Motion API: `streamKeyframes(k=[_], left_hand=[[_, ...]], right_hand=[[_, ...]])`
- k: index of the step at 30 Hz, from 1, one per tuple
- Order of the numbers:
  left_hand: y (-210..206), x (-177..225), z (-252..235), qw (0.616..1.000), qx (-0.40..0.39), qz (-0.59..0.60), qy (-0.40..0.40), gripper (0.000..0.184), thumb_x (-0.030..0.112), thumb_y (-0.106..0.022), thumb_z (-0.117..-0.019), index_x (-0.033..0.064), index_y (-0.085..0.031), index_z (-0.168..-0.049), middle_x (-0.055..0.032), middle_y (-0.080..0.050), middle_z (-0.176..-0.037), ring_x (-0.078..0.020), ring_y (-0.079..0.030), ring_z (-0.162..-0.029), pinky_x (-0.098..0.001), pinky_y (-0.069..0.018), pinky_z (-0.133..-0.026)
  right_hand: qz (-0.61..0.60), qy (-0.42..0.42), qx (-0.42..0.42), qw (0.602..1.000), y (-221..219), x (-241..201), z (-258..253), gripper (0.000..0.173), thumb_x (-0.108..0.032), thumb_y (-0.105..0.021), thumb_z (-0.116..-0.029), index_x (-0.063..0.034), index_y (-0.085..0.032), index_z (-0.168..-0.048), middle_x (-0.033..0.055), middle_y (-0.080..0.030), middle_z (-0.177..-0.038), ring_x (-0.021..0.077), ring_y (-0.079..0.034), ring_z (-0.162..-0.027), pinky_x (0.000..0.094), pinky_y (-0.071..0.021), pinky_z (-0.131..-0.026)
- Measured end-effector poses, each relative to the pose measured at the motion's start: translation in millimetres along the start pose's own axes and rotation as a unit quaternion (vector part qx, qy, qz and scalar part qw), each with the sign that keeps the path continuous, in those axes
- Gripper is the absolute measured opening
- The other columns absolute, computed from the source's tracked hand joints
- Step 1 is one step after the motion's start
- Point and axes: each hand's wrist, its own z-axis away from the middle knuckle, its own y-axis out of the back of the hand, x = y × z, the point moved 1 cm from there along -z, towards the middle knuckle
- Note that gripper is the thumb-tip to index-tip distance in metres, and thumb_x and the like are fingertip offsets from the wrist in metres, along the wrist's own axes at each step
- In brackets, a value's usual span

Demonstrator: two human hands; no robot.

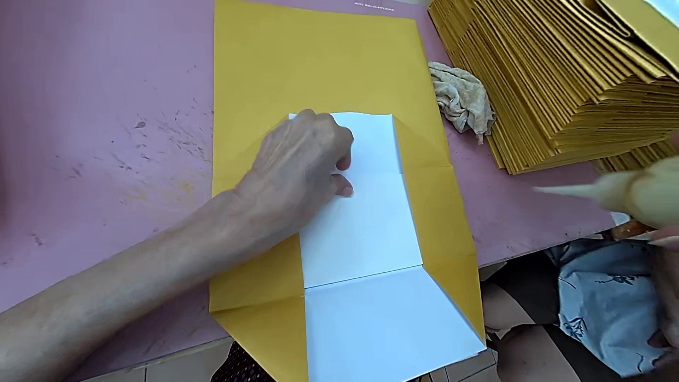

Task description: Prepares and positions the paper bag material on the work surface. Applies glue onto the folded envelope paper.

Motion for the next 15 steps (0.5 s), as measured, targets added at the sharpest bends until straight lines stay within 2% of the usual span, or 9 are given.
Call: streamKeyframes(k=[2, 3, 5, 7, 8, 11, 15], left_hand=[[-7.1, 9.4, 9.6, 0.997, 0.025, -0.036, -0.063, 0.006, 0.004, -0.075, -0.0865, 0.0013, -0.07, -0.089, -0.0138, -0.065, -0.085, -0.0323, -0.066, -0.079, -0.0464, -0.0525, -0.065], [-11.9, 16.1, 12.8, 0.994, 0.04, -0.059, -0.087, 0.001, 0.0, -0.071, -0.0877, 0.0, -0.07, -0.087, -0.0143, -0.065, -0.081, -0.0327, -0.065, -0.075, -0.0449, -0.0512, -0.059], [-23.6, 31.8, 20.2, 0.982, 0.076, -0.126, -0.12, 0.006, -0.008, -0.064, -0.0848, -0.0046, -0.068, -0.082, -0.0157, -0.061, -0.073, -0.0327, -0.064, -0.066, -0.0394, -0.0459, -0.048], [-38.5, 41.3, 28.1, 0.963, 0.121, -0.201, -0.133, 0.012, -0.009, -0.058, -0.0856, -0.0072, -0.067, -0.08, -0.0152, -0.057, -0.067, -0.0288, -0.06, -0.059, -0.0333, -0.0398, -0.044], [-44.5, 43.8, 31.3, 0.955, 0.138, -0.226, -0.135, 0.013, -0.009, -0.056, -0.0864, -0.0075, -0.068, -0.081, -0.0155, -0.058, -0.067, -0.0276, -0.061, -0.059, -0.0322, -0.0408, -0.045], [-51.6, 48.6, 36.1, 0.944, 0.144, -0.269, -0.126, 0.017, -0.007, -0.055, -0.0892, -0.0079, -0.072, -0.092, -0.0195, -0.069, -0.075, -0.0298, -0.071, -0.068, -0.0323, -0.052, -0.053], [-55.1, 57.7, 32.0, 0.931, 0.123, -0.324, -0.114, 0.025, -0.006, -0.05, -0.0942, -0.0079, -0.074, -0.102, -0.0157, -0.064, -0.066, -0.027, -0.065, -0.057, -0.0322, -0.0487, -0.05]], right_hand=[[-0.101, 0.071, 0.013, 0.992, -40.4, -25.5, -27.3, 0.068, -0.032, -0.082, -0.0854, -0.0092, -0.053, -0.142, 0.0024, -0.062, -0.137, 0.0159, -0.059, -0.128, 0.0309, -0.0504, -0.108], [-0.165, 0.103, 0.026, 0.981, -61.5, -37.0, -44.8, 0.063, -0.026, -0.084, -0.083, -0.007, -0.055, -0.136, 0.005, -0.065, -0.134, 0.0202, -0.063, -0.125, 0.034, -0.0532, -0.106], [-0.253, 0.124, 0.059, 0.958, -97.8, -50.5, -76.1, 0.058, -0.017, -0.087, -0.0757, -0.0036, -0.056, -0.123, 0.0093, -0.071, -0.12, 0.0251, -0.07, -0.112, 0.0382, -0.0598, -0.095], [-0.318, 0.101, 0.066, 0.94, -122.1, -50.9, -94.5, 0.054, -0.009, -0.085, -0.076, -0.0043, -0.053, -0.12, 0.0116, -0.072, -0.113, 0.0275, -0.072, -0.105, 0.0408, -0.0638, -0.087], [-0.34, 0.074, 0.061, 0.936, -130.2, -49.7, -98.6, 0.05, -0.006, -0.082, -0.0785, -0.0069, -0.053, -0.119, 0.0099, -0.073, -0.113, 0.0257, -0.073, -0.104, 0.0393, -0.0639, -0.087], [-0.363, -0.006, 0.06, 0.93, -137.8, -39.4, -103.9, 0.041, -0.003, -0.074, -0.0838, -0.0104, -0.053, -0.119, 0.0068, -0.074, -0.112, 0.0215, -0.074, -0.102, 0.0343, -0.0641, -0.087], [-0.335, -0.034, 0.096, 0.937, -133.3, -33.6, -107.3, 0.037, -0.008, -0.071, -0.089, -0.015, -0.053, -0.12, 0.0026, -0.074, -0.108, 0.0197, -0.075, -0.096, 0.0329, -0.0652, -0.079]])
